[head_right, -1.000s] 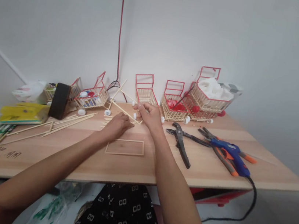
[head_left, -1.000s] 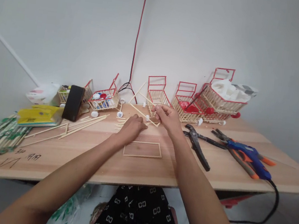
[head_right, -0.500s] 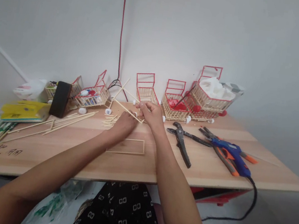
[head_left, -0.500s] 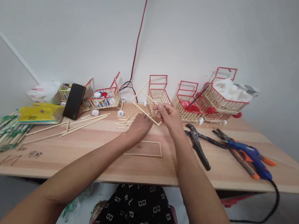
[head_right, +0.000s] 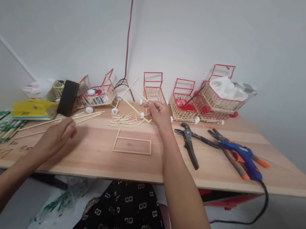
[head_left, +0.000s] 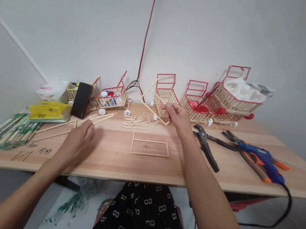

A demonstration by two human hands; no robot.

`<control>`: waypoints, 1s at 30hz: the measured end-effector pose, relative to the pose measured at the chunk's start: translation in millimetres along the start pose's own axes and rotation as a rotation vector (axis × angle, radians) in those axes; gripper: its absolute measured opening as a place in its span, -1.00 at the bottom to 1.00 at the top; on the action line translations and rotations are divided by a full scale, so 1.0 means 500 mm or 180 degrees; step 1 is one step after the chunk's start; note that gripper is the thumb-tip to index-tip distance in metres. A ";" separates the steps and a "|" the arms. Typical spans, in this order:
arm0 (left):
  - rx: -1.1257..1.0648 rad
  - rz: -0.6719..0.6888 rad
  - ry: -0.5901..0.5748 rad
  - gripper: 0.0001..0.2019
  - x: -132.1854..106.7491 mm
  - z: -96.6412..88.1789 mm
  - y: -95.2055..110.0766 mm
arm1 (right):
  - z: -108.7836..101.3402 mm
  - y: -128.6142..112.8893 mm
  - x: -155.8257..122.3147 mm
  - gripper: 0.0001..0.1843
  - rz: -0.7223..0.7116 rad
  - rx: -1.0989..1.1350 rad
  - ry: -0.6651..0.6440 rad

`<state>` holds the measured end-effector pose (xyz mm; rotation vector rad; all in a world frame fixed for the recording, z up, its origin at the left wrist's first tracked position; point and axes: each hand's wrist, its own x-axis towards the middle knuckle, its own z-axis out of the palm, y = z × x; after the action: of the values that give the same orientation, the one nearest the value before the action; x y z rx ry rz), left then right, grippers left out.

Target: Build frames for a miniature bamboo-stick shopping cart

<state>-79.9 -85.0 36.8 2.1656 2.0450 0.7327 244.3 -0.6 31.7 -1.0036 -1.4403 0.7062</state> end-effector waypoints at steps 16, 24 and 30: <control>-0.0049 0.0016 0.0538 -0.74 -0.345 0.068 -0.175 | 0.004 0.006 -0.002 -0.56 0.0036 -0.0231 -0.0325; -0.0503 0.0243 0.1088 -0.72 -0.114 -0.029 -0.003 | 0.021 -0.011 -0.019 -0.68 -0.0366 -0.1065 -0.0895; -0.2082 0.0165 0.0350 -0.60 0.103 0.074 0.104 | 0.028 -0.032 -0.024 -0.72 -0.0692 -0.1467 -0.0881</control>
<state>-17.6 -31.6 38.4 1.8231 1.4859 1.3240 227.1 -16.6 38.0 -1.1016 -1.9792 0.3670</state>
